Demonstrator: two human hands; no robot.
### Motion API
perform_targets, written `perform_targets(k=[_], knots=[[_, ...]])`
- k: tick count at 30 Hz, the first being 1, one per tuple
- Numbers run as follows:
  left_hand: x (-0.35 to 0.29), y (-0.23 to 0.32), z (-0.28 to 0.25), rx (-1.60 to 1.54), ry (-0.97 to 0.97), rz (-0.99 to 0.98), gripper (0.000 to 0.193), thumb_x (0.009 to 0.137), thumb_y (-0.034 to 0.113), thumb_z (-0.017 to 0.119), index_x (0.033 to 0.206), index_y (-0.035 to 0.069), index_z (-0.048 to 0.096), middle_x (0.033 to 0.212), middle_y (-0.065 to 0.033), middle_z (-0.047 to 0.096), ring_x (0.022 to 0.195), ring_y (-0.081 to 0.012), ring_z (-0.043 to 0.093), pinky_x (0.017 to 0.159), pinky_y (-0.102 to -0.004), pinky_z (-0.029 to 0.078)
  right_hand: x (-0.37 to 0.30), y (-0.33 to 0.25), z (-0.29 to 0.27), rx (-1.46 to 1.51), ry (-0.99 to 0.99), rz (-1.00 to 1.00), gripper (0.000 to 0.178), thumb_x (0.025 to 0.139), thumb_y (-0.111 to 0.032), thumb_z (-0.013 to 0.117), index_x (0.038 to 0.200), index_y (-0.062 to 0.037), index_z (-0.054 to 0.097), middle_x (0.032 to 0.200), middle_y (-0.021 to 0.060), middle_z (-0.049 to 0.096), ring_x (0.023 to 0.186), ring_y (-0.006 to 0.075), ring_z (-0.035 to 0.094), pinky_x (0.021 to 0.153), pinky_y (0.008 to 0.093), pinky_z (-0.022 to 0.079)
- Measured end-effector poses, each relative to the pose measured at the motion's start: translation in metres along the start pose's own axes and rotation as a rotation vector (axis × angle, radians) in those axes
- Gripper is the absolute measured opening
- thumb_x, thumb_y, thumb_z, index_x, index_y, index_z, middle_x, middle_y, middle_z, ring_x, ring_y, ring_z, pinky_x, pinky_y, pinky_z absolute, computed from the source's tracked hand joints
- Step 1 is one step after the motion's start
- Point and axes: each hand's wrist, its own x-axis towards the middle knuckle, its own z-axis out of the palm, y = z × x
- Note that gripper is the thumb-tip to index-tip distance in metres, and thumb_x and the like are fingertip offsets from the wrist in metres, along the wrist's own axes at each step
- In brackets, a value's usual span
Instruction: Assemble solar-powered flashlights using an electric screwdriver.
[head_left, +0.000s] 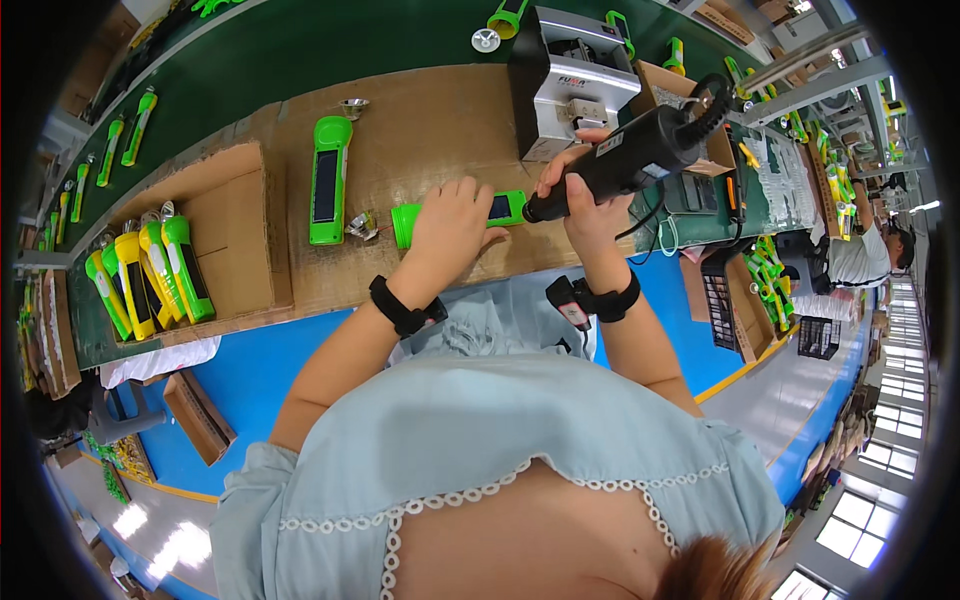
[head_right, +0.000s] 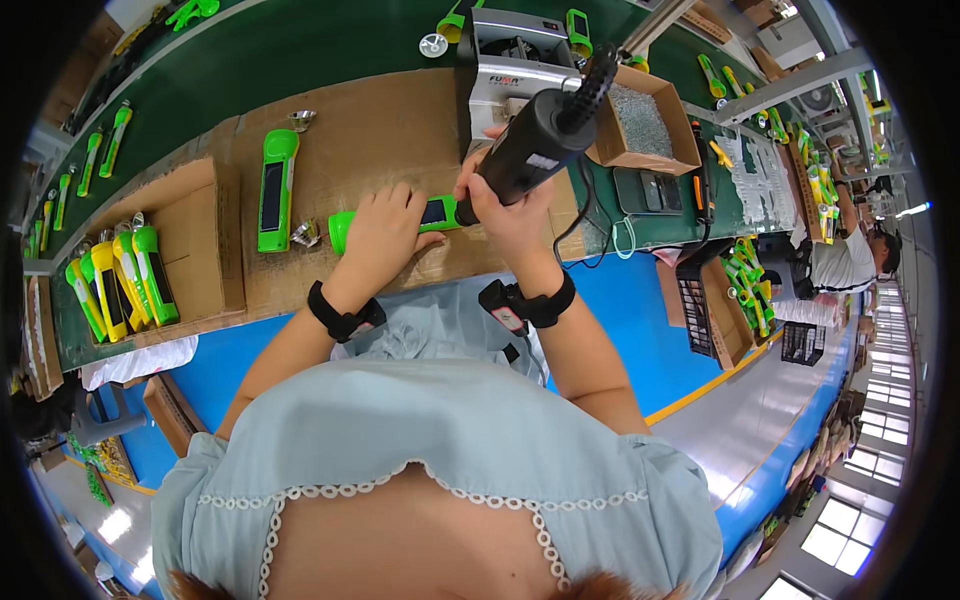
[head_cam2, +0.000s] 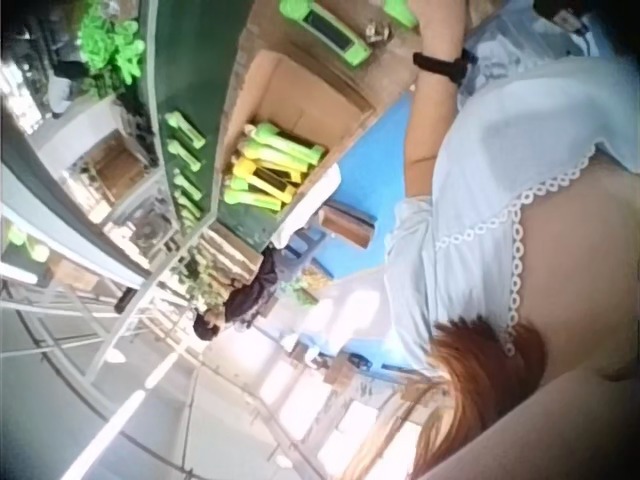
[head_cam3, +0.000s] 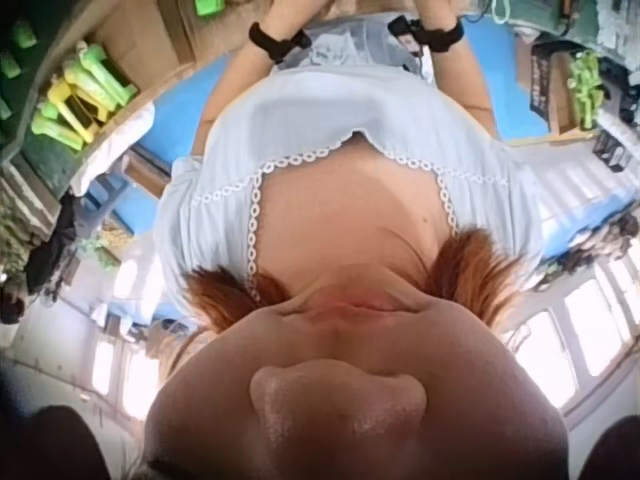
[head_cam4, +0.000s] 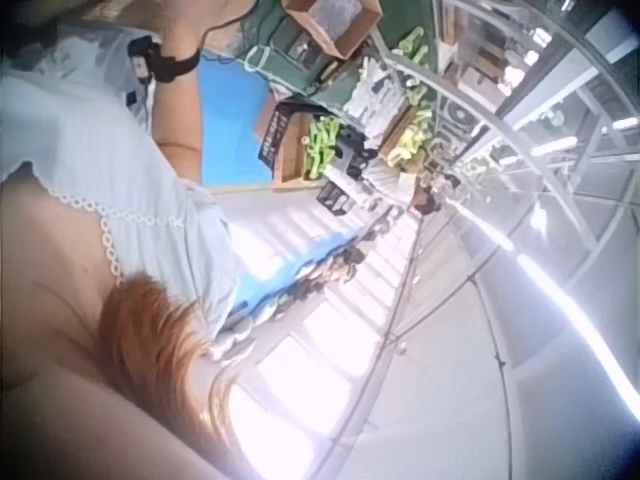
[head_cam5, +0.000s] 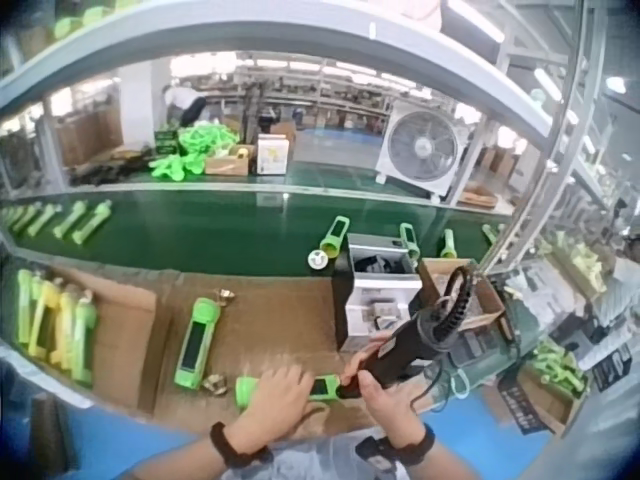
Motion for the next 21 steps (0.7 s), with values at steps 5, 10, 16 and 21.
perform_targets(k=[5, 10, 16, 21], knots=[[0.007, 0.009, 0.001, -0.091, 0.007, -0.042, 0.048, 0.069, 0.038, 0.074, 0.099, 0.006, 0.055, 0.089, -0.009, 0.054, 0.086, -0.0266, 0.054, 0.072, -0.0376, 0.041, 0.015, -0.017, -0.005, 0.061, -0.043, -0.002, 0.057, 0.082, -0.011, 0.064, 0.128, 0.002, 0.033, 0.075, 0.011, 0.058, 0.065, 0.0185, 0.059, 0.062, 0.0309, 0.049], [0.012, 0.011, 0.0, -0.084, 0.035, -0.069, 0.049, 0.069, 0.037, 0.074, 0.102, 0.005, 0.056, 0.089, -0.0106, 0.053, 0.087, -0.0275, 0.053, 0.072, -0.0377, 0.041, 0.027, -0.015, -0.008, 0.032, -0.058, 0.052, 0.07, 0.082, -0.024, 0.07, 0.131, 0.003, 0.028, 0.072, 0.0107, 0.056, 0.061, 0.0204, 0.058, 0.059, 0.0323, 0.05], [0.007, 0.012, 0.003, -0.027, -0.006, -0.036, 0.052, 0.069, 0.036, 0.074, 0.105, 0.004, 0.056, 0.091, -0.0103, 0.052, 0.088, -0.0269, 0.051, 0.073, -0.037, 0.041, 0.033, -0.033, -0.019, 0.084, -0.127, 0.015, 0.07, 0.081, -0.03, 0.071, 0.13, -0.0023, 0.03, 0.07, 0.0099, 0.054, 0.059, 0.022, 0.057, 0.058, 0.035, 0.05], [0.01, 0.009, 0.005, -0.075, -0.019, 0.002, 0.052, 0.071, 0.036, 0.073, 0.107, 0.002, 0.055, 0.093, -0.0117, 0.052, 0.089, -0.0274, 0.051, 0.076, -0.037, 0.04, 0.072, -0.041, -0.037, -0.066, 0.16, -0.31, 0.065, 0.083, -0.028, 0.068, 0.13, -0.0003, 0.031, 0.074, 0.0107, 0.055, 0.061, 0.0228, 0.057, 0.059, 0.0373, 0.05]])
